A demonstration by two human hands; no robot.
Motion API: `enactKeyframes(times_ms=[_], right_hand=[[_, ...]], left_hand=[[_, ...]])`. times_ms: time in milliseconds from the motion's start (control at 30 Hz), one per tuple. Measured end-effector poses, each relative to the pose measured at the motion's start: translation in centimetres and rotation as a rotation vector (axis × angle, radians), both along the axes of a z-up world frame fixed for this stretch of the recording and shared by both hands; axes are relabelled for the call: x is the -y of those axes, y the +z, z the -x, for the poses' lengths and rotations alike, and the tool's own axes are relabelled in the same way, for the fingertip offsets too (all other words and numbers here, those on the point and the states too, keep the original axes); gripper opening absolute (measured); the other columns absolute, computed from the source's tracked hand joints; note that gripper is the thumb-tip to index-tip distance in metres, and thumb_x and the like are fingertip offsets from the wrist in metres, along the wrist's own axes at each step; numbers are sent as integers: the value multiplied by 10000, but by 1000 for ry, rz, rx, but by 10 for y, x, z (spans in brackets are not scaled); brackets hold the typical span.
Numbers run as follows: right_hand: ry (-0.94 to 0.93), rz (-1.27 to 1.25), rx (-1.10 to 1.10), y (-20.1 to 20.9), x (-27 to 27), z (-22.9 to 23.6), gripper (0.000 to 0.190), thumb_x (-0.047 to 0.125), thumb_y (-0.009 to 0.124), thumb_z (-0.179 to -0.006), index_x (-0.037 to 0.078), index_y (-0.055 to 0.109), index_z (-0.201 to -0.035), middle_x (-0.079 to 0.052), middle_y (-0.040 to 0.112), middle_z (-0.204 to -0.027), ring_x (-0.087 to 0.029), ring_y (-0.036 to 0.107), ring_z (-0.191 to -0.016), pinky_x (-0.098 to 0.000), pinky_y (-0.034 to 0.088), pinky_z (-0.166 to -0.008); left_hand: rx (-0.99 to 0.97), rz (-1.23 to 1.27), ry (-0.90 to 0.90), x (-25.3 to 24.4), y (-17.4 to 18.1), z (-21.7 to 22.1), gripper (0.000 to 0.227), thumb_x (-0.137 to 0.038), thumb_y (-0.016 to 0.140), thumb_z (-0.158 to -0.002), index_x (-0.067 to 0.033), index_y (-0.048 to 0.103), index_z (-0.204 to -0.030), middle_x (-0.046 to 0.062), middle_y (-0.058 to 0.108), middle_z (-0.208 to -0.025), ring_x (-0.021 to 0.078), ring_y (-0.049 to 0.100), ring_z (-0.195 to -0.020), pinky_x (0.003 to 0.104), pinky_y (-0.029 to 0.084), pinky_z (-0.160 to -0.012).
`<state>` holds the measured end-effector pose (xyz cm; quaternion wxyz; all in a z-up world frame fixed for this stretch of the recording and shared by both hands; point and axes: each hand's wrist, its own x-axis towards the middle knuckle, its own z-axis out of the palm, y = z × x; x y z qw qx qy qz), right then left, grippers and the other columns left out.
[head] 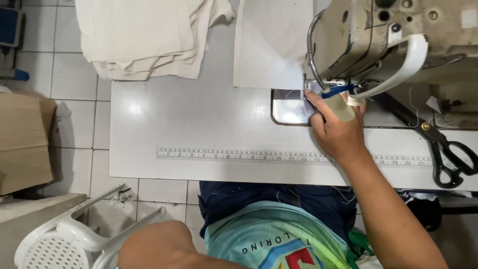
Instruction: A person is folding and preparing small rectangular pieces of white fabric at a sewing station.
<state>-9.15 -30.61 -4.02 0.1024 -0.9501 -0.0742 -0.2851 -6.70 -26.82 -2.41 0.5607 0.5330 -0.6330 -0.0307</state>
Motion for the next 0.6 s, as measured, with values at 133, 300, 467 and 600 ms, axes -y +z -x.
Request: enactKeyframes(times_ms=[133, 300, 467, 600], right_hand=[[7, 2, 10, -7, 2, -1, 411, 67, 560, -817, 194, 763, -1151, -138, 622, -904, -365, 611, -942, -482, 391, -827], [4, 11, 32, -12, 5, -2, 429, 71, 575, -802, 210, 760, -1163, -97, 618, -889, -333, 597, -953, -461, 387, -852], [36, 27, 61, -2, 1, -8, 413, 77, 568, -831, 218, 766, -1165, -45, 651, -847, -293, 611, -889, -442, 394, -877], [53, -21, -20, 18, -10, 6, 400, 3, 568, -811, 116, 772, -1136, -23, 639, -798, -284, 578, -840, -442, 350, -903]], left_hand=[[-52, 22, -89, -63, 9, -2, 394, -431, 434, -1000, -168, 433, -1294, 56, 569, -1060, 263, 650, -922, 420, 543, -822], [-77, 61, -214, -109, 52, -8, 440, -475, 394, -1005, -187, 396, -1337, 55, 567, -1120, 270, 671, -963, 426, 580, -849], [-92, 90, -314, -168, 89, -14, 485, -518, 355, -1010, -205, 359, -1380, 54, 564, -1181, 276, 692, -1004, 432, 617, -876], [-154, 124, -410, -210, 108, -5, 522, -553, 323, -1014, -219, 330, -1414, 54, 562, -1229, 282, 709, -1037, 436, 646, -897]])
